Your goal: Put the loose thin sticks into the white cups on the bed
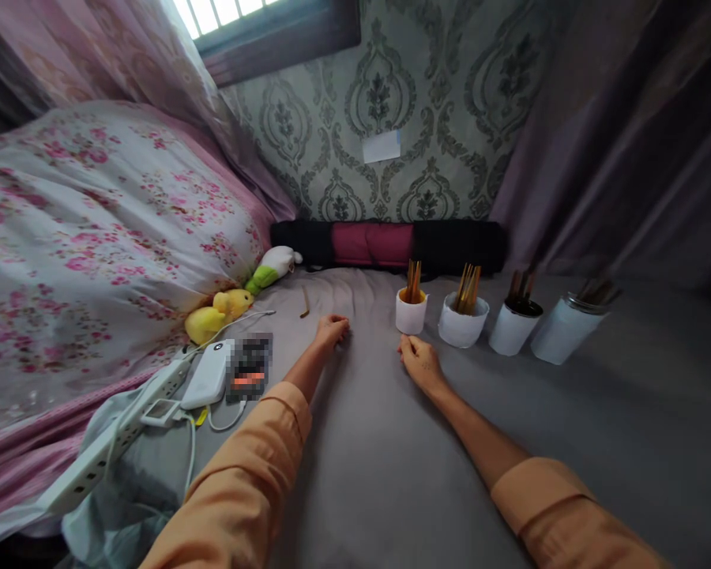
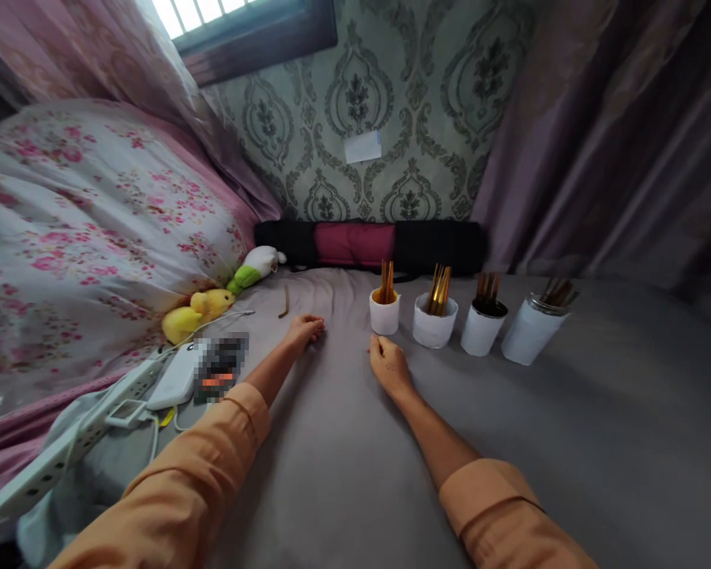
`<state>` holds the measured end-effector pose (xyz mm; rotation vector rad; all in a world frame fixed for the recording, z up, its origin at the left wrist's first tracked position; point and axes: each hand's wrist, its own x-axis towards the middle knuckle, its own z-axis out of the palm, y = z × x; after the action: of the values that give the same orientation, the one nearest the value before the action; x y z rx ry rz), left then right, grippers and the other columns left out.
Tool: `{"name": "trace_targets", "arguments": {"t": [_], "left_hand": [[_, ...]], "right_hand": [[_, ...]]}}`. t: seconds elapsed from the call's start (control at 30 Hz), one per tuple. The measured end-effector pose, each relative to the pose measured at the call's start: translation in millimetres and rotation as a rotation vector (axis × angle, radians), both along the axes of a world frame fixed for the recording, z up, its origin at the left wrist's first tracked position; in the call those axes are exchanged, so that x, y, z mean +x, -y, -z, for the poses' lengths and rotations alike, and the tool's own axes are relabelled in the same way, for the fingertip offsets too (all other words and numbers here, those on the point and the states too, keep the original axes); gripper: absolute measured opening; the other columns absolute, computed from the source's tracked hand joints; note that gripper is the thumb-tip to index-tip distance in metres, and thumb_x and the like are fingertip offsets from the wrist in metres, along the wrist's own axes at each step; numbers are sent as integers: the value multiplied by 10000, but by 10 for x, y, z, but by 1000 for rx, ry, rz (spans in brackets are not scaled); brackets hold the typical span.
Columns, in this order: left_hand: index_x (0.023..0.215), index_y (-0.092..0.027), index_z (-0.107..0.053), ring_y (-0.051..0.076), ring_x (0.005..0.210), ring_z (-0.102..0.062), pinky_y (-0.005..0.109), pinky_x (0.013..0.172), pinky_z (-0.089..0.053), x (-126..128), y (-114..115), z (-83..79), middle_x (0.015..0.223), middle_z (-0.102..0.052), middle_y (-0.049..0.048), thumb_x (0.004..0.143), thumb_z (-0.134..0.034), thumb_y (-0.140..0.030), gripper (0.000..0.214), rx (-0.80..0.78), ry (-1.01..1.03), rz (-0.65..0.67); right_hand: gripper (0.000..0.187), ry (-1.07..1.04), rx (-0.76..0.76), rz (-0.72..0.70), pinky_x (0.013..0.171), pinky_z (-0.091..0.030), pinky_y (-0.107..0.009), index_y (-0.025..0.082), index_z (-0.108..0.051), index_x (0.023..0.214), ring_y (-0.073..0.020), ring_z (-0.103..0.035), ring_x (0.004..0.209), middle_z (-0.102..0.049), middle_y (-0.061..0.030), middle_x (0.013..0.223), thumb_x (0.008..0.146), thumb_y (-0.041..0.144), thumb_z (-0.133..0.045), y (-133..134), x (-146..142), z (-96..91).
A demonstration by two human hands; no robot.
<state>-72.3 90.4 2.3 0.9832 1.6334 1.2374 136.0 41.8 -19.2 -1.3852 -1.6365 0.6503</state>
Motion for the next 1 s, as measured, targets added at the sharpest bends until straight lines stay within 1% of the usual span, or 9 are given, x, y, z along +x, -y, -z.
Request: {"name": "trace_targets", "arguments": {"t": [0.1,0.17,0.3,0.4,0.47,0.6,0.73,1.0], "left_hand": [[660,-122,-582,71,415,-435,199,430,-304,-129,-89,2,535,-546,18,644,-609,-111,33,-14,-184,-17],[694,-122,-606,94,460,-476,209,465,-330,-217,-144,-13,554,-560,25,637,-603,-116,57,-16,-307,-37],[717,-116,-631,177,685,-587,233,587,-389,-400,-235,-88,633,-610,71,631,-594,-124,94,-43,-538,-78],[743,-125,-639,218,859,-594,248,687,-407,-536,-284,-143,765,-650,104,638,-587,-128,118,-78,-684,-94],[771,-131,-643,226,904,-591,258,728,-412,-617,-311,-168,824,-659,115,652,-571,-128,139,-115,-760,-101],[827,-140,-639,240,943,-588,279,749,-425,-741,-349,-200,910,-656,140,672,-552,-140,178,-185,-866,-124],[831,-150,-634,245,957,-585,286,740,-435,-825,-371,-213,935,-652,141,687,-549,-165,167,-240,-934,-140],[821,-120,-628,254,959,-581,285,715,-435,-917,-417,-151,955,-641,169,712,-528,-195,166,-256,-1034,-126]], "right_hand": [[407,-3,-2,-2,496,-335,-224,183,-554,630,-129,-501,508,-566,-19,543,844,443,-325,6,-3,-7],[408,-1,-2,-8,497,-335,-223,180,-558,629,-126,-498,505,-562,-15,536,846,436,-326,12,-4,-17],[410,4,-4,-3,494,-329,-218,178,-559,627,-123,-490,501,-550,-7,519,847,429,-322,11,-3,-18],[403,10,4,-5,505,-325,-215,172,-557,627,-118,-485,511,-548,-6,527,846,420,-327,-1,0,3],[401,5,7,-10,511,-321,-213,166,-557,630,-116,-481,518,-547,-8,531,846,415,-329,-10,0,19],[407,-5,-6,-6,504,-309,-208,164,-556,629,-113,-471,521,-542,-9,527,848,420,-328,-12,-4,30],[403,-1,8,0,498,-301,-205,166,-550,617,-108,-463,512,-542,-7,526,853,411,-334,-2,-6,27],[389,4,-10,6,496,-297,-202,168,-562,624,-103,-459,503,-551,-7,533,855,393,-345,-5,-4,26]]}}
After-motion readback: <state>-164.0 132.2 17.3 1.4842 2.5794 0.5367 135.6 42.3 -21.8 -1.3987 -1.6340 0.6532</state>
